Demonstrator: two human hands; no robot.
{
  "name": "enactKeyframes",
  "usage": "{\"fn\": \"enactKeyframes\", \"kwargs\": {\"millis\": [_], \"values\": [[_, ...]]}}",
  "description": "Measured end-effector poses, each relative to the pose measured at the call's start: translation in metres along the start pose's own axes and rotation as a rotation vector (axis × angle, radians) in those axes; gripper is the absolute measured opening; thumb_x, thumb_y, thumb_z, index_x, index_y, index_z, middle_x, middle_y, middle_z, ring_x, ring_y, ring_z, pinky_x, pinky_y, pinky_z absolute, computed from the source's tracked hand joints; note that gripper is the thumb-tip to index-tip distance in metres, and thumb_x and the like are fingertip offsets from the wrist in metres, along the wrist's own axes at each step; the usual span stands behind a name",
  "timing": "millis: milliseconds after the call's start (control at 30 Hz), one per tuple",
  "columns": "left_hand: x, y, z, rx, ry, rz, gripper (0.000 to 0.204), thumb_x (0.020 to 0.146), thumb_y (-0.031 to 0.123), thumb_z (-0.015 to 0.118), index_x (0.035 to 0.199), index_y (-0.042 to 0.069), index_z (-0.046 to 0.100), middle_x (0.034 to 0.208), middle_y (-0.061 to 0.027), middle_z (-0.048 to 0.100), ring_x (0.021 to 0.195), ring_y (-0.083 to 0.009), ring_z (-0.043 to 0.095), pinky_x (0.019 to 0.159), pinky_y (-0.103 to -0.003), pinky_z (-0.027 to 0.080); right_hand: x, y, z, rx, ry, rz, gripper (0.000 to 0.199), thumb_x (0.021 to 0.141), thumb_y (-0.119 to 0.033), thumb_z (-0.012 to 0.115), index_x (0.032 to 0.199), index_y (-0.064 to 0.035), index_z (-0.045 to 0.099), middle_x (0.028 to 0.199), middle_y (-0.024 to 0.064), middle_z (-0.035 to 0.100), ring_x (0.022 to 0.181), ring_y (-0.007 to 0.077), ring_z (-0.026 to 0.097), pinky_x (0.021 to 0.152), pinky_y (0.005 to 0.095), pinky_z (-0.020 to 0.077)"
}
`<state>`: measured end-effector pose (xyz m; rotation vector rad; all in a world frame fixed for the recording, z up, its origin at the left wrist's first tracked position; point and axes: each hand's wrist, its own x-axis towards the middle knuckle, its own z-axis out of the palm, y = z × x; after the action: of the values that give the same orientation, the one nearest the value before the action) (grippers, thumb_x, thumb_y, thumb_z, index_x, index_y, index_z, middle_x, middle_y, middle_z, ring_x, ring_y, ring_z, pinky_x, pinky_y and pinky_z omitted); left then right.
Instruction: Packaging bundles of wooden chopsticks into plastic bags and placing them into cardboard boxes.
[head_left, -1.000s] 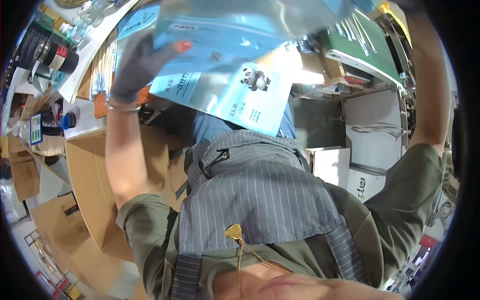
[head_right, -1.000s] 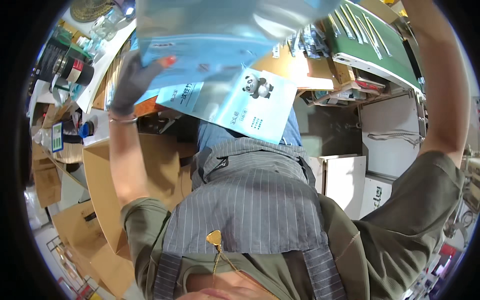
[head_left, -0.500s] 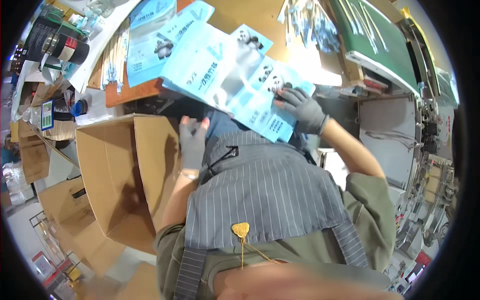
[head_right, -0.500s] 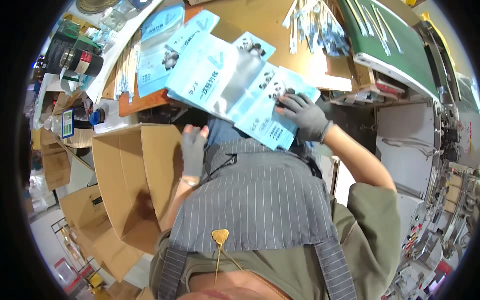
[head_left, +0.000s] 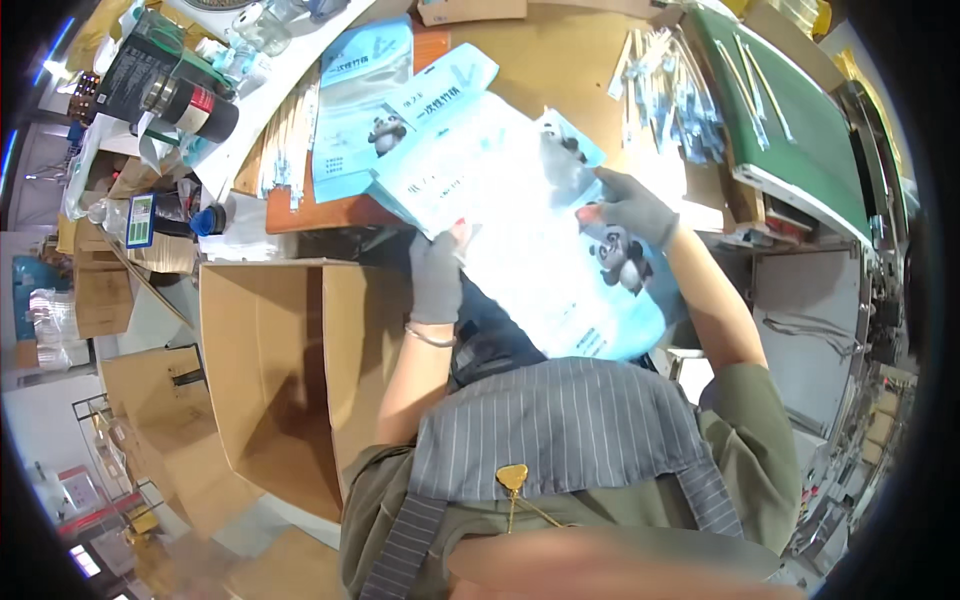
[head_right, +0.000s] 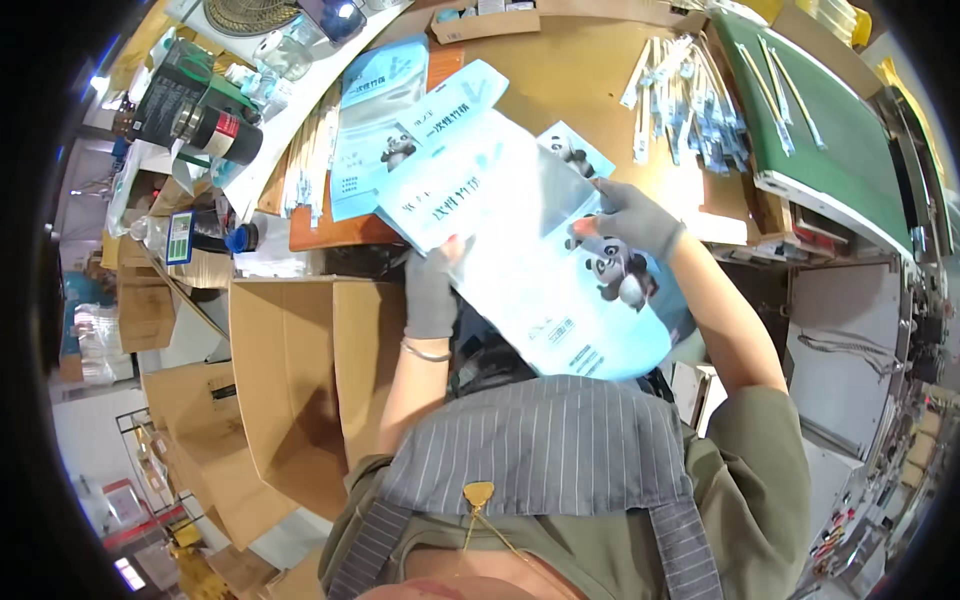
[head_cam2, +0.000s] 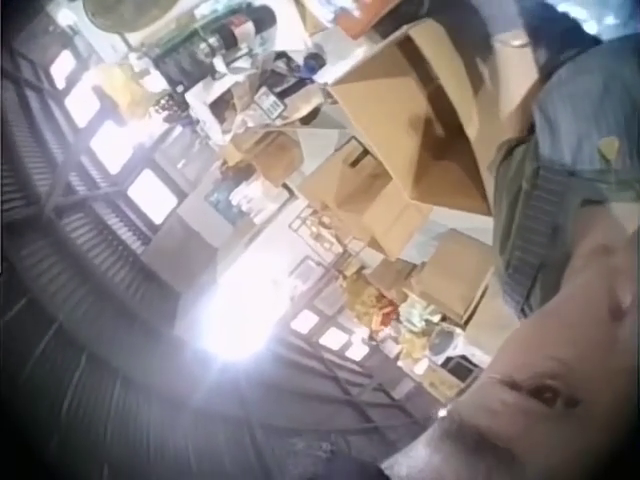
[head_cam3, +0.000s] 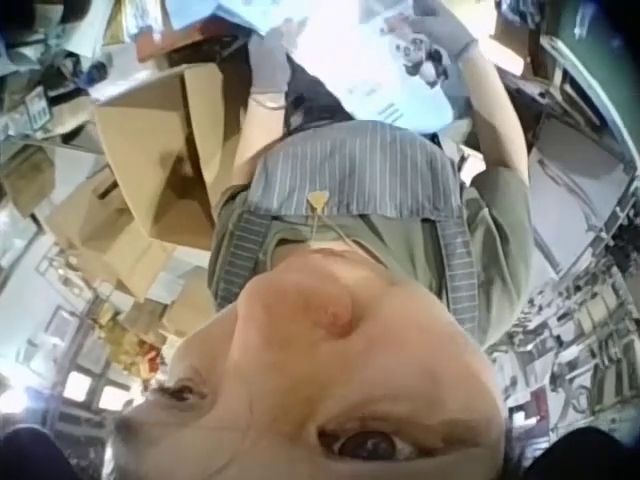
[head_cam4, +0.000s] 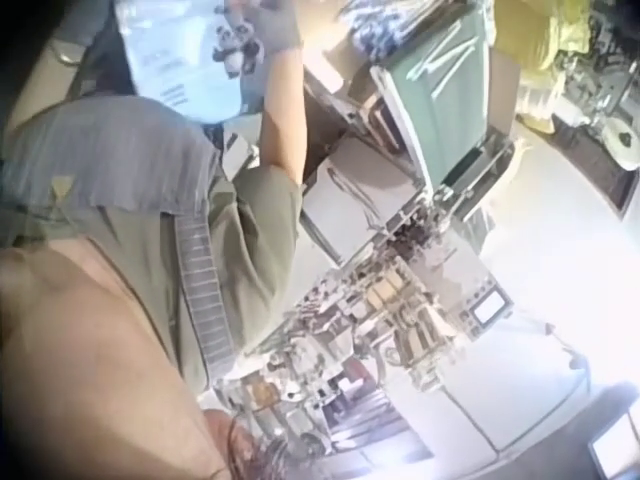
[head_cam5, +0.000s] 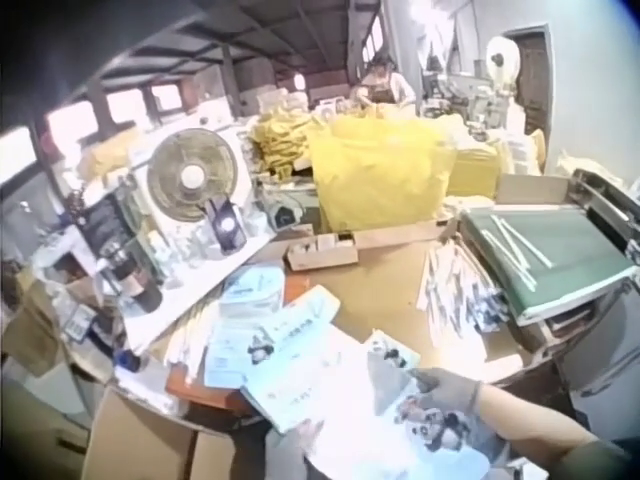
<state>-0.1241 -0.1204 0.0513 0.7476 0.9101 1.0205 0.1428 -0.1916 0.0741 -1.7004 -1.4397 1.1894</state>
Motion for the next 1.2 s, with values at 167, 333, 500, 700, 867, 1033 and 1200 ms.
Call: {"fn": "enactKeyframes", "kwargs": {"millis": [167,333,500,700,867,1033,1200], "values": [[0.112,0.082,-0.033,0.065,-0.139,0.082,0.032,0.087,0.015,0.056,0.112,-0.005,0.057,0.102,-0.0127,0.062,0.088,-0.0182,0.06,0.076,-0.03,0.052,0.057,-0.076,-0.003,0.536,-0.002,-0.091,0.039,0.083,-0.012,0.063,0.116,0.004,0.052,0.098,0.0113,0.063,0.084,0.0159,0.061,0.074,0.026,0.0494],[0.269,0.137,-0.127,0.674,-0.292,-0.013,0.036,0.092,0.028,0.05,0.111,-0.001,0.059,0.102,-0.0134,0.064,0.088,-0.0256,0.064,0.076,-0.035,0.052,0.176,-0.106,0.064,0.588,0.049,0.283,0.047,0.08,-0.022,0.065,0.116,0.0044,0.05,0.091,0.0141,0.062,0.083,0.0216,0.062,0.067,0.0304,0.0505],[0.285,0.104,-0.127,1.255,-0.14,-0.167,0.028,0.095,0.026,0.044,0.102,0.004,0.061,0.09,-0.0195,0.065,0.083,-0.0318,0.064,0.075,-0.04,0.05,0.248,-0.038,0.132,0.38,0.298,0.06,0.053,0.078,-0.015,0.063,0.123,0.0051,0.044,0.104,0.0151,0.061,0.092,0.021,0.06,0.078,0.0346,0.0484],[0.347,0.114,-0.167,2.144,-0.215,1.049,0.024,0.09,0.021,0.047,0.077,0.009,0.063,0.064,-0.012,0.063,0.06,-0.0262,0.063,0.055,-0.039,0.049,0.275,-0.089,0.138,0.294,0.413,0.084,0.051,0.081,-0.024,0.063,0.117,0.0063,0.044,0.102,0.024,0.06,0.096,0.0304,0.061,0.082,0.0367,0.0481],[0.372,0.122,-0.175,1.66,-0.025,0.461,0.046,0.088,0.039,0.051,0.089,-0.004,0.068,0.081,-0.0228,0.067,0.071,-0.0332,0.065,0.064,-0.038,0.05,0.292,-0.111,0.116,-0.01,0.13,0.19,0.048,0.08,-0.031,0.062,0.11,0.0029,0.046,0.103,0.0261,0.06,0.099,0.038,0.059,0.084,0.0423,0.047],[0.371,0.113,-0.236,1.754,0.038,0.536,0.028,0.086,0.026,0.056,0.092,0.0,0.065,0.09,-0.014,0.067,0.079,-0.0258,0.064,0.066,-0.034,0.05,0.289,-0.114,0.146,-0.55,0.29,-0.651,0.033,0.07,-0.023,0.064,0.098,-0.006,0.056,0.115,0.0179,0.053,0.105,0.032,0.053,0.09,0.0416,0.0442],[0.325,0.101,-0.141,1.548,0.271,0.473,0.03,0.088,0.029,0.054,0.086,-0.001,0.06,0.087,-0.0187,0.063,0.079,-0.0344,0.06,0.065,-0.041,0.045,0.438,-0.071,0.115,-0.756,0.466,-0.695,0.052,0.081,-0.039,0.053,0.122,-0.0073,0.052,0.131,0.014,0.047,0.123,0.0335,0.039,0.107,0.0478,0.0221]]}}
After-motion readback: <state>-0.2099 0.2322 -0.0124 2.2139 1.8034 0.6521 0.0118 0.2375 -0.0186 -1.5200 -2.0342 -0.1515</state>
